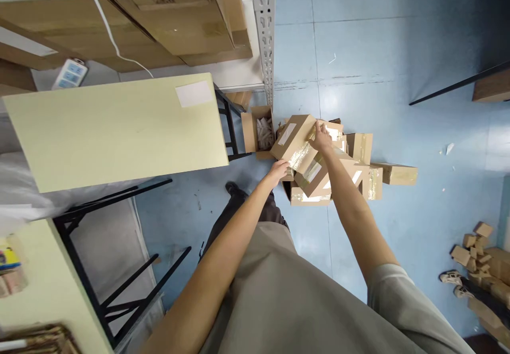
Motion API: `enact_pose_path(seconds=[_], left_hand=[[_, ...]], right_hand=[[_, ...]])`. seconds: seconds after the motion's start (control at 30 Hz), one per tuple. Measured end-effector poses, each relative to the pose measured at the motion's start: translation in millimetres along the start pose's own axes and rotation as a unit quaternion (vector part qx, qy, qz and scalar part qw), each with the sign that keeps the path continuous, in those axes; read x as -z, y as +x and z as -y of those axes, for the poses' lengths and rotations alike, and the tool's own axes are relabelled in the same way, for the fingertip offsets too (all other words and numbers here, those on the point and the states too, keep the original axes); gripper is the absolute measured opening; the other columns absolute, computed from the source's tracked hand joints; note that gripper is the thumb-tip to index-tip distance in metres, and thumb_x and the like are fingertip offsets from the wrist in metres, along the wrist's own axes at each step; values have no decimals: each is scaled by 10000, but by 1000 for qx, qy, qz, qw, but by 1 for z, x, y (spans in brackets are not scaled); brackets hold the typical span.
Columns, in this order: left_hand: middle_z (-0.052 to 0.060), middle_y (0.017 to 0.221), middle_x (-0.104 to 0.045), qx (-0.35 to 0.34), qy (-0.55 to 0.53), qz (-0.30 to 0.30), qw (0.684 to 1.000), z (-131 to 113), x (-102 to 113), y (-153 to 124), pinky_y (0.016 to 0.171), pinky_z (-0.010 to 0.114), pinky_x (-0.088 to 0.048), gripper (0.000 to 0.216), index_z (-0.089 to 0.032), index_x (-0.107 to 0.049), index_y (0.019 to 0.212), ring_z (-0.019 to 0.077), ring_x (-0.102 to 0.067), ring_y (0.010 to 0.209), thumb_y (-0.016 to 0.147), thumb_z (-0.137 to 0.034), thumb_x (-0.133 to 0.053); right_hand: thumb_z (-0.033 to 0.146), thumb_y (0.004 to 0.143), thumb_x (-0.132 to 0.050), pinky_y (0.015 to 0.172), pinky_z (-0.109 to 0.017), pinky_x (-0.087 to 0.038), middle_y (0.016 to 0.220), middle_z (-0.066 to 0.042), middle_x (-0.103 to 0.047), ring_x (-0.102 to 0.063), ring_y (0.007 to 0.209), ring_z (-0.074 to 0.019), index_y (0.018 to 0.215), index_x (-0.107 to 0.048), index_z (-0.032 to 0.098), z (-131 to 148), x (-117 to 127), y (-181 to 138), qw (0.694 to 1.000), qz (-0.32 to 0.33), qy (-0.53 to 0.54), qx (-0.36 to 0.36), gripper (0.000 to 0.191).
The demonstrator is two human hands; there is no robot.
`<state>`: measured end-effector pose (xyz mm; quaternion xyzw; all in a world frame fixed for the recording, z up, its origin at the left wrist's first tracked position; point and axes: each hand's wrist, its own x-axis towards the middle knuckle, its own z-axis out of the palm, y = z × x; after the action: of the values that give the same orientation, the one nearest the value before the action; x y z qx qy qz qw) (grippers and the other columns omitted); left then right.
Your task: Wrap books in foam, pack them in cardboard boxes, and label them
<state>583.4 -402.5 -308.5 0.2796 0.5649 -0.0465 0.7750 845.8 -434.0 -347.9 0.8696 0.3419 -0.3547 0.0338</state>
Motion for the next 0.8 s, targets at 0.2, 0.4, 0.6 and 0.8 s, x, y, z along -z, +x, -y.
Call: enact_pose_path(seconds=[0.2,0.4,0.6,0.8], left_hand=[[140,1369,-792,-21,33,-22,999,-11,30,-10,1167,438,-528,452,-258,-753,1232,296,-695,1327,824,-386,-900],[129,1494,-750,-36,88,34,995,-24,34,-19,1177,441,-517,402,-255,-750,1248,287,-678,1392,847,-251,-785],[114,1350,-799,-22,129,44,990,-30,32,-12,1115,421,-552,486,-239,-734,1248,288,-724,1277,772,-196,-823],[155,1453,-773,-60,119,43,990,-24,38,0,1172,427,-533,626,-211,-731,1344,336,-693,1363,735,-173,-870]], right_hand=[[482,991,-705,1373,-739,-317,1935,-211,-95,-237,1753,-493,1868,-119,225,13,2,9,999,8,26,-20,1086],[441,1016,-681,1374,-679,-352,1943,-185,-63,-193,1777,-439,1871,-127,230,32,2,9,998,-3,42,-43,1040],[400,1053,-650,1383,-656,-350,1950,-155,-26,-136,1796,-400,1876,-87,235,48,2,15,996,8,56,-68,1010],[316,1033,-648,1420,-646,-282,1940,-181,-108,-195,1777,-422,1867,-170,184,52,-2,24,998,-21,36,-49,970]])
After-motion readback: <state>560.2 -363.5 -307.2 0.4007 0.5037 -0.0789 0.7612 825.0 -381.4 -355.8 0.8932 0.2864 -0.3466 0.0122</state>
